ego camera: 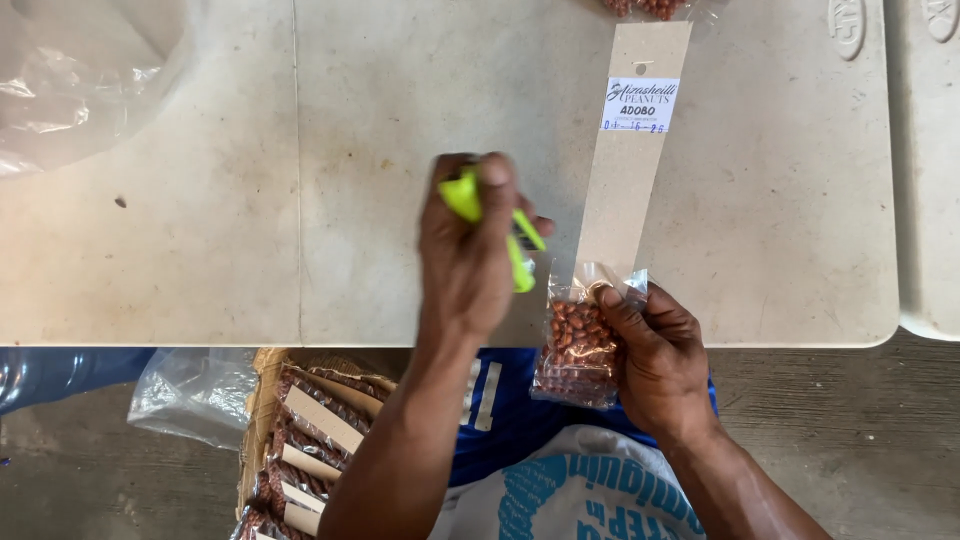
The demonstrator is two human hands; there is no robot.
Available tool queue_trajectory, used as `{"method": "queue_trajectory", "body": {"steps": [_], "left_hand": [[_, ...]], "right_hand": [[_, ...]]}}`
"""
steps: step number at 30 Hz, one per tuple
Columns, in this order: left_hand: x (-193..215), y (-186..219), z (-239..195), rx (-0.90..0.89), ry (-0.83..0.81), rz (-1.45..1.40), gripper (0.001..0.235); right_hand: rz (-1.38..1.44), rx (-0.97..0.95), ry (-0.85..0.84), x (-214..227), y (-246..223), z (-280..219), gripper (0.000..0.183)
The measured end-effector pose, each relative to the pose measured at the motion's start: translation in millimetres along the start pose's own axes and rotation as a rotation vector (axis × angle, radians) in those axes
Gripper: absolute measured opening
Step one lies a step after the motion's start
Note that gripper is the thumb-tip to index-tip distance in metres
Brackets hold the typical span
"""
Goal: The person repeatedly staples small clear plastic bags filled with peanuts to cardboard labels using a green handheld stapler. After each bag is stapled, it is placed on the table. The person continues this process for multiple bags throughout the clip.
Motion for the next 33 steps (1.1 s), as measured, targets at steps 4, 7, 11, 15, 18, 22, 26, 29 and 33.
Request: {"method": "queue_trajectory", "body": {"steps": [4, 7, 11, 15, 18, 22, 26, 29, 33], "left_hand": [[-30.5, 2.0, -6.8, 0.073, -0.074, 0.226, 0.053], [-40.6, -3.8, -11.0, 0.149, -0.034, 0.271, 0.054], [-38.8, -3.3, -12.7, 0.201, 0.098, 0.197, 0.053], [-36.9, 3.2, -9.5, 0.205, 0.193, 0.164, 0.057], [-45.4, 7.7, -9.1, 0.203, 0.226, 0.154, 0.057], [-50.1, -0.8, -2.7, 0.201, 0.230, 0.170, 0.057], [-56.5, -5.6, 1.2, 0.185, 0.222, 0.207, 0.055], [-60.0, -12.5, 3.7, 0.157, 0.257, 0.227, 0.057], [-63.0, -28.4, 15.8, 0.147, 0.332, 0.201, 0.055]], "right_hand": [[-0.060, 0.034, 0.033, -3.4, -7.0, -5.3, 0.017], [-0.113, 0.053, 0.031, -14.9, -19.1, -8.3, 0.019], [-0.345, 0.102, 0.020, -15.0, -19.2, -9.6, 0.019], [-0.423, 0.190, -0.002, -10.8, -11.9, -2.5, 0.015], [-0.428, 0.205, -0.008, -25.6, -19.4, -4.5, 0.013], [-0.465, 0.221, -0.019, -25.2, -20.7, -0.2, 0.013], [-0.473, 0.196, 0.003, -27.6, -28.0, 3.9, 0.011], [-0.478, 0.193, 0.006, -26.1, -29.0, 8.1, 0.011], [-0.464, 0.188, -0.008, -22.7, -26.2, 19.1, 0.012]]}}
Point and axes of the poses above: each hand's wrist, its own z-axis towards the middle knuckle, its own x-axis out of the back of the hand, y = z × x, the point moved 6 cm from there along z, towards the middle knuckle, and after that the axes turned 11 degrees about z, right-handed, at the moved point
